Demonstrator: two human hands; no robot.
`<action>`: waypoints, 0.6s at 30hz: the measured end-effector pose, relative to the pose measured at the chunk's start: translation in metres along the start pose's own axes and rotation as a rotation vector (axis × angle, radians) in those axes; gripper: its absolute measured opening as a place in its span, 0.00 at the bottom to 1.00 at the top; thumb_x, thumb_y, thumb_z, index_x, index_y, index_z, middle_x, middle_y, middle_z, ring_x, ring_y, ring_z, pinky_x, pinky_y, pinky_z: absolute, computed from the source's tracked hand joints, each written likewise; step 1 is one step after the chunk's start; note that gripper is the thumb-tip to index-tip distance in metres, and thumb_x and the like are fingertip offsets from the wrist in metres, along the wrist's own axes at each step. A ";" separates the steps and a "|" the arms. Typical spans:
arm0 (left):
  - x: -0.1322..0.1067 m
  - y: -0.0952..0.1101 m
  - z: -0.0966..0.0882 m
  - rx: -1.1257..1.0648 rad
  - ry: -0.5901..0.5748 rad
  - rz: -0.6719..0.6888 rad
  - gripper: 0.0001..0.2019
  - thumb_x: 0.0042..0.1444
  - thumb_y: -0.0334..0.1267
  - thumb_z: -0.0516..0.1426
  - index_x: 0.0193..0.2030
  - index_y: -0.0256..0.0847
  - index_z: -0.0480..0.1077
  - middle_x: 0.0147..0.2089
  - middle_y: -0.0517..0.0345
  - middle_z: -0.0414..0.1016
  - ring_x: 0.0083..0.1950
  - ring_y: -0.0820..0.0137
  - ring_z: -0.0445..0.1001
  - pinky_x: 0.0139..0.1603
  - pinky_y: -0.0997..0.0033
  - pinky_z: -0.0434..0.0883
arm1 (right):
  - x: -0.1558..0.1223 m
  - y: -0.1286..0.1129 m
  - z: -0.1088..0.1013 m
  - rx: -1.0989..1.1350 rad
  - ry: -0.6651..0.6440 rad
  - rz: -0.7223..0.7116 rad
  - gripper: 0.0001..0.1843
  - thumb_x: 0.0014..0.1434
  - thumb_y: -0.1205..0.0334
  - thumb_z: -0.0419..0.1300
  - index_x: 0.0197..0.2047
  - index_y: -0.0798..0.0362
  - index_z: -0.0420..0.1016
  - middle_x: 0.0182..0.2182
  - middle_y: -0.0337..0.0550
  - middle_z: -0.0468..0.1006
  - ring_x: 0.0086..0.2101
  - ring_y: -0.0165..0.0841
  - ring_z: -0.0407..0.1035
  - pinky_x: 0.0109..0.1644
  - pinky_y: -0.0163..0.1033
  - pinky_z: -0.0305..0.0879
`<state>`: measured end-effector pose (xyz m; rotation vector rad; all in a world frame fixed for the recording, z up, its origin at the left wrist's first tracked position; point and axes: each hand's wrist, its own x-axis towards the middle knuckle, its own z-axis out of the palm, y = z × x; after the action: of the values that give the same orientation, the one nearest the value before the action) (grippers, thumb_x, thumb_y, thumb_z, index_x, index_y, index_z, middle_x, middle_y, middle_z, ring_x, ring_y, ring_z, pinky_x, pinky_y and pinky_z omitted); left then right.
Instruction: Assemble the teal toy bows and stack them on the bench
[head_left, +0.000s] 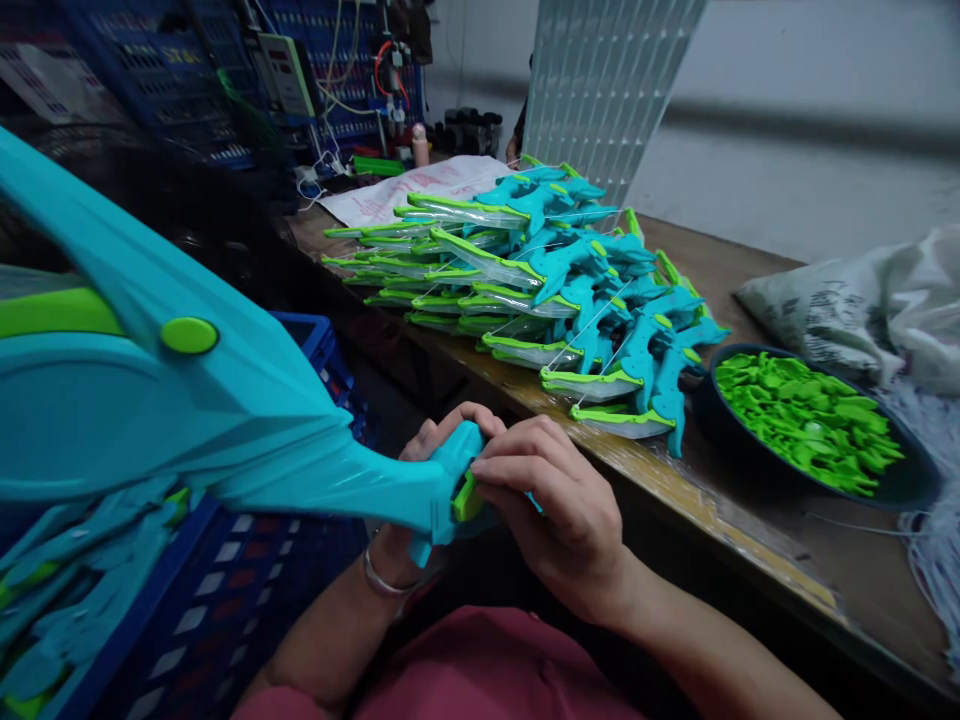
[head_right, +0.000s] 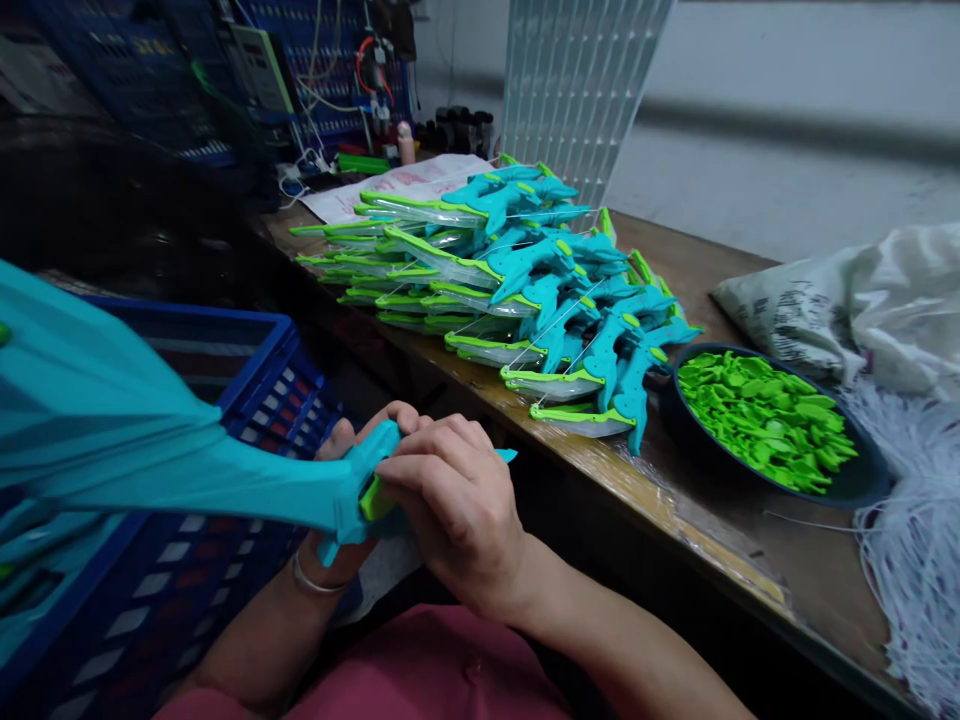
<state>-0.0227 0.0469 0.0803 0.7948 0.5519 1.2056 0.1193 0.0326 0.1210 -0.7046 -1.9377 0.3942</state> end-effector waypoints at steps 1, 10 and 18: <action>-0.001 0.000 0.000 -0.057 -0.023 -0.001 0.23 0.64 0.60 0.47 0.42 0.42 0.68 0.43 0.53 0.68 0.47 0.63 0.70 0.55 0.61 0.69 | 0.000 0.000 0.001 0.003 0.009 -0.002 0.10 0.64 0.75 0.62 0.46 0.51 0.74 0.39 0.45 0.78 0.39 0.36 0.71 0.43 0.45 0.67; 0.003 -0.005 -0.004 -0.279 -0.094 -0.011 0.21 0.61 0.58 0.55 0.42 0.39 0.71 0.41 0.52 0.69 0.42 0.65 0.69 0.44 0.68 0.70 | -0.003 -0.002 0.006 0.023 0.074 0.001 0.11 0.63 0.77 0.61 0.45 0.54 0.74 0.38 0.45 0.78 0.42 0.36 0.70 0.48 0.46 0.66; 0.003 -0.001 -0.001 -0.325 -0.118 -0.025 0.19 0.60 0.55 0.58 0.41 0.38 0.73 0.40 0.53 0.69 0.41 0.66 0.70 0.45 0.70 0.72 | -0.008 0.000 0.010 -0.018 0.111 0.008 0.10 0.64 0.75 0.60 0.46 0.53 0.74 0.40 0.45 0.77 0.45 0.38 0.68 0.52 0.51 0.67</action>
<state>-0.0217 0.0499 0.0792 0.5754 0.2589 1.1794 0.1127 0.0280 0.1108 -0.7314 -1.8367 0.3360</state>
